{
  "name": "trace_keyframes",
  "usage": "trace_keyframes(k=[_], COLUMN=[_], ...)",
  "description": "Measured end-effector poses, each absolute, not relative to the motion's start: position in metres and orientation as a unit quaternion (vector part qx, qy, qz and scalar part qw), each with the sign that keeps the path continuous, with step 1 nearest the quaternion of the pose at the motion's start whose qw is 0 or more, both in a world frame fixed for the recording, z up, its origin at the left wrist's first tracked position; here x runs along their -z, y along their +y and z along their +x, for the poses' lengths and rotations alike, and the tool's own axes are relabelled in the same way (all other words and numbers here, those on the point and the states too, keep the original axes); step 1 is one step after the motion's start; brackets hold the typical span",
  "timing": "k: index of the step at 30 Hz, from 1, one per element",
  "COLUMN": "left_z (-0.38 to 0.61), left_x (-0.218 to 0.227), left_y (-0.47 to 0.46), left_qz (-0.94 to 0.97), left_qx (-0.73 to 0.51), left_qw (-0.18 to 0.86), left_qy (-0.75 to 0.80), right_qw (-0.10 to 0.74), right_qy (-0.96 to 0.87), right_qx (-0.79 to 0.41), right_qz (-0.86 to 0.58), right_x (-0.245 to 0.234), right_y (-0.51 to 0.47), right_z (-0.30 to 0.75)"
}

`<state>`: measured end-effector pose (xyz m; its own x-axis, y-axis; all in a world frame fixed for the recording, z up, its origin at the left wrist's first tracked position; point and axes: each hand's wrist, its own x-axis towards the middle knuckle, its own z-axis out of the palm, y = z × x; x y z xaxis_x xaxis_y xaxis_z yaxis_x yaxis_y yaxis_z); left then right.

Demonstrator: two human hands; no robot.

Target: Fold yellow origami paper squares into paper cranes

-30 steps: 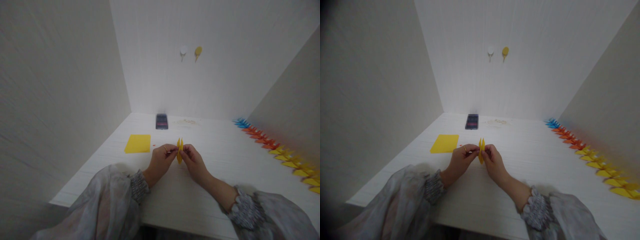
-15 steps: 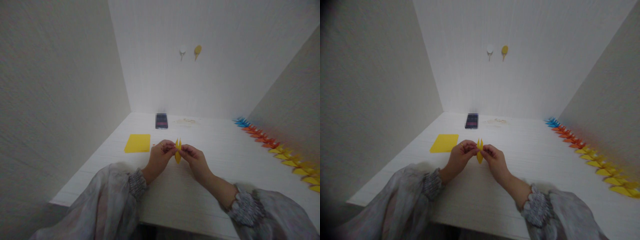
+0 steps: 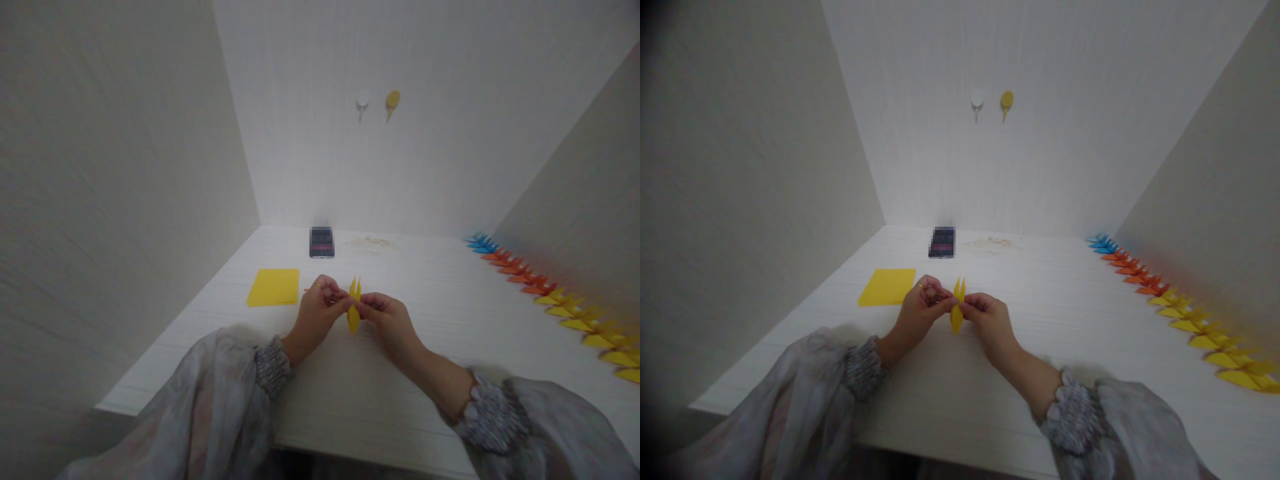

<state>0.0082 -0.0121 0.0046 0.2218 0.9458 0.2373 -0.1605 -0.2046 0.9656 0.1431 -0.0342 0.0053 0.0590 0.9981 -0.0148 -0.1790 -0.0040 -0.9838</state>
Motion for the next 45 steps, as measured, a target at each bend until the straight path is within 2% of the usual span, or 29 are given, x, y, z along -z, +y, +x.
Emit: trace_keyframes(k=[5,16,29,36,45], left_z=[0.007,0.009,0.009,0.006,0.006], left_x=[-0.002,-0.005,-0.004,-0.002,0.0], left_y=[-0.012,-0.01,-0.012,-0.012,-0.014], left_qz=[0.632,0.522,0.511,0.513,0.519], left_qx=[-0.481,-0.524,-0.494,-0.474,-0.445], left_qw=[0.479,0.605,0.626,0.644,0.66], left_qy=[0.374,0.294,0.32,0.312,0.311], right_qw=[0.579,0.57,0.539,0.577,0.54], right_qy=[-0.428,-0.451,-0.501,-0.517,-0.528], right_qx=[-0.506,-0.531,-0.548,-0.51,-0.531], right_qz=[-0.475,-0.436,-0.398,-0.374,-0.385], right_x=[-0.003,-0.003,-0.001,-0.009,-0.006], right_y=[-0.031,-0.037,-0.04,-0.033,-0.029], right_z=[0.144,0.144,0.143,0.158,0.164])
